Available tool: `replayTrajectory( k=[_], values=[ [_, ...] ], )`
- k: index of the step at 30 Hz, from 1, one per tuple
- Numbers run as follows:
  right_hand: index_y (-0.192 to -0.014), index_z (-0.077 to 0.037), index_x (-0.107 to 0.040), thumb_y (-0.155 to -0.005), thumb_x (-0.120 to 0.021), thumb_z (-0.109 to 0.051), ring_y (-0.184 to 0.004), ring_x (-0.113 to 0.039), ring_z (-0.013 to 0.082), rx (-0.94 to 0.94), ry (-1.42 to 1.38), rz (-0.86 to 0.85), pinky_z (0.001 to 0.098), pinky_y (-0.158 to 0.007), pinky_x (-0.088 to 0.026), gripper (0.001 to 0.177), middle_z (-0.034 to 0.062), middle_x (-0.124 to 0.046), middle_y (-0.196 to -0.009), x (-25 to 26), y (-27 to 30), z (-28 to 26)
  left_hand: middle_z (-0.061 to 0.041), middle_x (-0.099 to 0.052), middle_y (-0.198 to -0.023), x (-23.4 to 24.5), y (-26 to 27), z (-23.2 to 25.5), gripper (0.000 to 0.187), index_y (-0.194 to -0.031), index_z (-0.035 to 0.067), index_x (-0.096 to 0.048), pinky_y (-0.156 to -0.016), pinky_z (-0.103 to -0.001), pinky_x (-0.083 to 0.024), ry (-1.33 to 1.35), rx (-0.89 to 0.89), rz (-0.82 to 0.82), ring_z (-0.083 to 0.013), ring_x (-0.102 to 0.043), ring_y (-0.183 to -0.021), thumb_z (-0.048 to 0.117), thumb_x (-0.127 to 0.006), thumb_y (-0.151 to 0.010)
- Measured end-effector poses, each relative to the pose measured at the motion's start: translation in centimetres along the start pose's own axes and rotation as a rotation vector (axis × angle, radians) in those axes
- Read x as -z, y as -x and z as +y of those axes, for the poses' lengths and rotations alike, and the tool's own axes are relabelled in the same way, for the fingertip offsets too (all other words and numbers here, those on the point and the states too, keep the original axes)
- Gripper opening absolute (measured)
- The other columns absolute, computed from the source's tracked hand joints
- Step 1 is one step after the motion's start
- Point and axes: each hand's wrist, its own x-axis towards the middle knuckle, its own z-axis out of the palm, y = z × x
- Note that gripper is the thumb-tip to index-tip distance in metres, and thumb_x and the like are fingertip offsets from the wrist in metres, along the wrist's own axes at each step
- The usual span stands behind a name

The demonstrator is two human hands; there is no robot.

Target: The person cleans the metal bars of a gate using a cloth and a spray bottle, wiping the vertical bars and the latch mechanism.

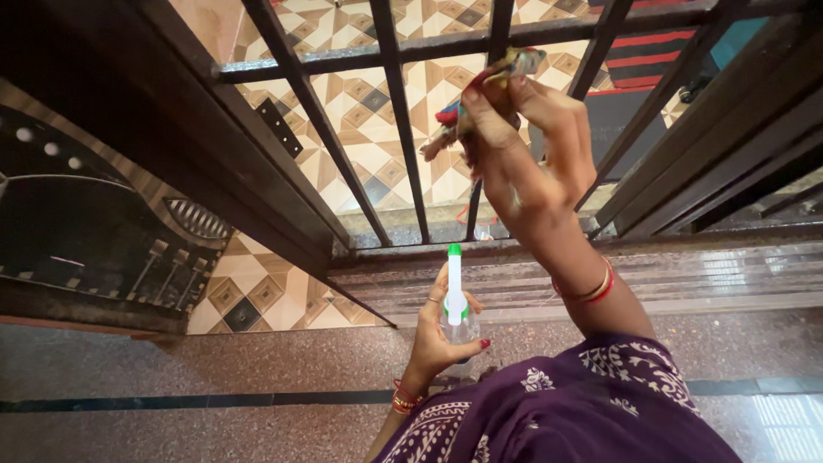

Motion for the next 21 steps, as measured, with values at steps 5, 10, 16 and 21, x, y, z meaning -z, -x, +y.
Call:
replayTrajectory(
  k=[5, 10, 16, 21],
  values=[
    [-0.124, -0.006, -0.077, -0.088, -0.091, -0.001, -0.109, -0.066, 0.0274, -0.022, -0.030, 0.010, 0.0360, -0.092, -0.061, 0.039, 0.0132, -0.061, -0.120, -0.6, 1.1, 0.0, -0.006, -0.070, -0.097, 0.0, -0.2, -0.4, 0.117, -0.164, 0.000, -0.024, -0.108, -0.035, -0.045, 0.023, 0.015, -0.010, -0.0175, -0.065, -0.104, 0.012, -0.085, -0.064],
    [-0.119, -0.003, -0.077, -0.084, -0.084, 0.012, -0.108, -0.069, 0.0242, -0.095, -0.136, 0.019, 0.0344, -0.089, -0.062, 0.038, 0.0142, -0.063, -0.120, -1.2, 3.4, -0.8, -0.005, -0.070, -0.097, 0.1, -0.3, -0.6, 0.118, -0.165, 0.000, -0.025, -0.109, -0.035, -0.045, 0.014, -0.013, 0.001, -0.0177, -0.065, -0.104, 0.012, -0.085, -0.064],
    [-0.116, -0.002, -0.077, -0.080, -0.083, 0.013, -0.103, -0.067, 0.0246, -0.162, -0.152, -0.026, 0.0326, -0.085, -0.060, 0.039, 0.0139, -0.062, -0.116, -1.7, 7.0, -1.7, -0.005, -0.070, -0.098, 0.3, -0.4, -0.6, 0.119, -0.165, 0.001, -0.024, -0.102, -0.034, -0.050, 0.062, 0.043, 0.012, -0.0175, -0.067, -0.103, 0.012, -0.084, -0.063],
    [-0.117, -0.003, -0.076, -0.078, -0.081, 0.013, -0.105, -0.066, 0.0262, -0.189, -0.188, -0.126, 0.0333, -0.086, -0.059, 0.042, 0.0126, -0.063, -0.116, -1.5, 9.8, -2.2, -0.005, -0.070, -0.101, 0.4, -0.3, -0.8, 0.119, -0.164, 0.002, -0.024, -0.102, -0.035, -0.051, 0.059, 0.040, 0.012, -0.0180, -0.068, -0.104, 0.011, -0.085, -0.063]
  ],
)
